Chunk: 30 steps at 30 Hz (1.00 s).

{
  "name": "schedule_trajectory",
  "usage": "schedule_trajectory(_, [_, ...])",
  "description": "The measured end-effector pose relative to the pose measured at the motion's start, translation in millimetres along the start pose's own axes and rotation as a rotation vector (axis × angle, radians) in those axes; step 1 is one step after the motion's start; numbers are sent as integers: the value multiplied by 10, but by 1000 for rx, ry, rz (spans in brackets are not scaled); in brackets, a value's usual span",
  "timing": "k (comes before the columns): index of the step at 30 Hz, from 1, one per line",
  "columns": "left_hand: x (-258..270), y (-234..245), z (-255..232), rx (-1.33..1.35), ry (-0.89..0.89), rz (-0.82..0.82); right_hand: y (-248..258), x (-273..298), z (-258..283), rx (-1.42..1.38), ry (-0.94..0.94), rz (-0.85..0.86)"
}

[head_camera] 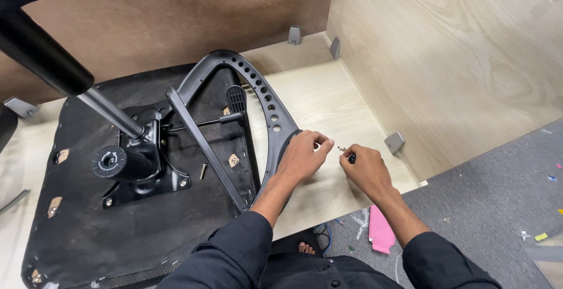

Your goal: The person uses a screwdriver to attach a curved plastic frame to the underside of an office chair base, then secures the chair's central column to the base. The person aligns the frame, drives screws into the base, and tightens the central column nut.

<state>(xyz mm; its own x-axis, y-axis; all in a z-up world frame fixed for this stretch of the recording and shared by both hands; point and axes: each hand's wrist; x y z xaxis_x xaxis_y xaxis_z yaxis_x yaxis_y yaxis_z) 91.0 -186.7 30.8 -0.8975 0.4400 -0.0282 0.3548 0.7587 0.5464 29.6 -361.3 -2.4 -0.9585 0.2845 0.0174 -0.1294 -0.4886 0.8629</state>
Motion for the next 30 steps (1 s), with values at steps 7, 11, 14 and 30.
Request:
schedule_trajectory(7, [64, 17, -65, 0, 10, 48, -75, 43, -46, 17, -51, 60])
schedule_trajectory(11, [93, 51, -60, 14, -15, 52, -107, 54, -58, 35, -45, 80])
schedule_trajectory(14, [99, 71, -49, 51, -35, 43, -136, 48, -58, 34, -15, 61])
schedule_trajectory(30, [183, 323, -34, 102, -75, -68, -85, -30, 68, 101, 2, 67])
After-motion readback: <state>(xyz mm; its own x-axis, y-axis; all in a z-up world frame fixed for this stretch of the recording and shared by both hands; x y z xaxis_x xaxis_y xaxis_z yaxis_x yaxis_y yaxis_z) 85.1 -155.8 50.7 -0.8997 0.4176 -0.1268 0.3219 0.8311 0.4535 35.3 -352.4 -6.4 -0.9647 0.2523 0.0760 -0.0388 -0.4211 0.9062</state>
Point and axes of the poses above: each hand's wrist, its own x-axis away from the middle knuckle, its own y-axis out of the back of the hand, z = x × y, and after that the axes turned 3 degrees about x, right-handed
